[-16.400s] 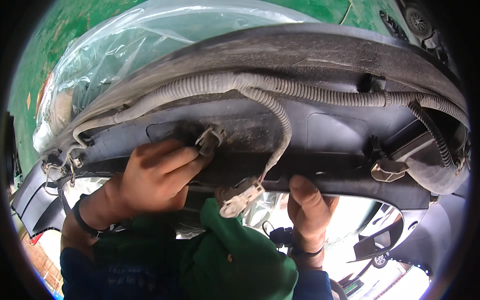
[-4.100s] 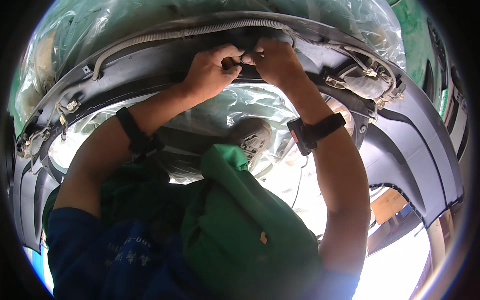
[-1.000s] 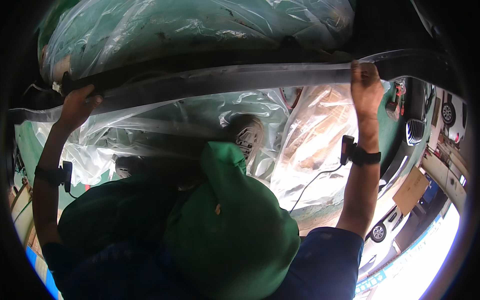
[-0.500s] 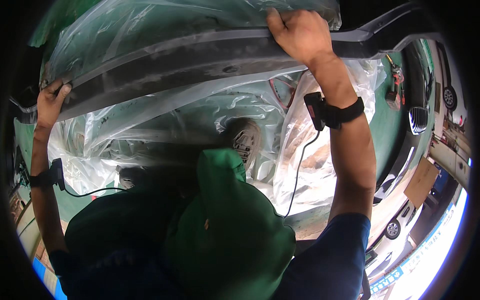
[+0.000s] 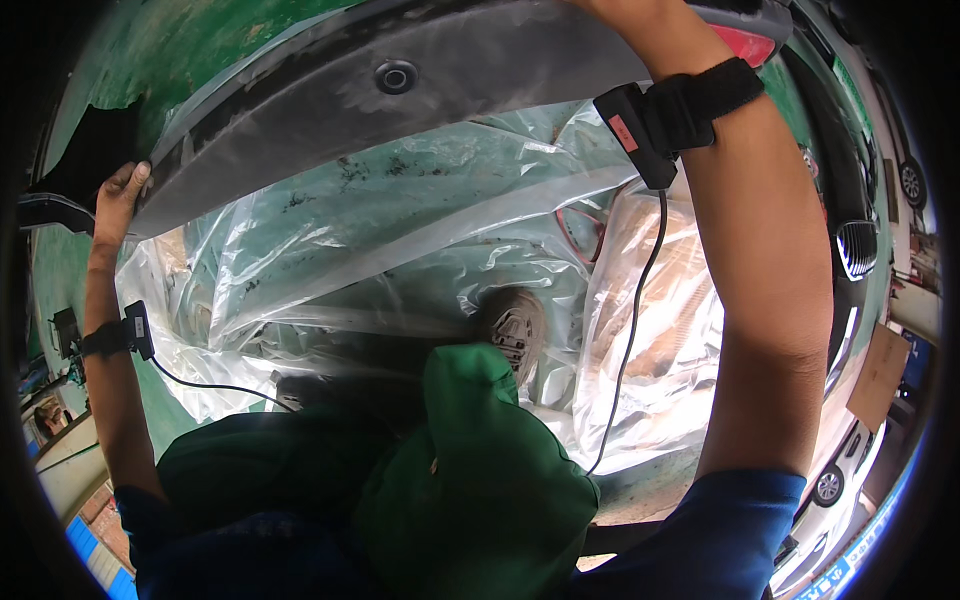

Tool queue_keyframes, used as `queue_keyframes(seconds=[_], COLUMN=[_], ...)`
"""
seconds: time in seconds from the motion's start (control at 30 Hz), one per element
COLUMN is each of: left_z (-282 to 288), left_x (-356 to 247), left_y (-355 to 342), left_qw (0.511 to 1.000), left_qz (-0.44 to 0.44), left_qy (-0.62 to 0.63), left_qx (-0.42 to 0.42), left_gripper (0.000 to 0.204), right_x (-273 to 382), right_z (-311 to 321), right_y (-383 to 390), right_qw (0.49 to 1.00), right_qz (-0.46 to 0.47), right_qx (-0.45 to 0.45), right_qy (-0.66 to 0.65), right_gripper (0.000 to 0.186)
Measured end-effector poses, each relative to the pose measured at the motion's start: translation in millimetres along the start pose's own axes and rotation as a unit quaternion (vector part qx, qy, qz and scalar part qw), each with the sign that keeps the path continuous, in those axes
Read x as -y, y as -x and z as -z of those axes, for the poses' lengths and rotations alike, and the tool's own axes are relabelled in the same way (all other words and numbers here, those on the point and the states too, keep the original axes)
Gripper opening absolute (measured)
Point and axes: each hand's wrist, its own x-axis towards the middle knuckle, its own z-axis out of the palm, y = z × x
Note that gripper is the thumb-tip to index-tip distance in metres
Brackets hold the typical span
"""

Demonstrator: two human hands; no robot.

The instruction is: Connecting wiring harness and sensors to a car bumper assembly.

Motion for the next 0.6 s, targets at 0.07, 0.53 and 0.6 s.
queue_keyframes(seconds=[0.07,0.53,0.6], left_z=[0.1,2.8,1.9], left_x=[-0.2,3.2,-1.1], left_y=[0.3,-3.7,-5.2], left_qw=[1.000,0.998,0.998], left_qz=[-0.009,-0.018,-0.015], left_qy=[0.007,-0.035,-0.038], left_qx=[-0.008,-0.039,-0.037], left_gripper=[0.064,0.065,0.064], right_x=[5.0,18.7,16.3], right_z=[7.8,23.4,24.5], right_y=[-5.6,2.4,6.0], right_qw=[1.000,0.988,0.988], right_qz=[0.002,-0.116,-0.119], right_qx=[0.019,0.023,0.020], right_qy=[0.021,-0.098,-0.093], right_gripper=[0.042,0.043,0.042])
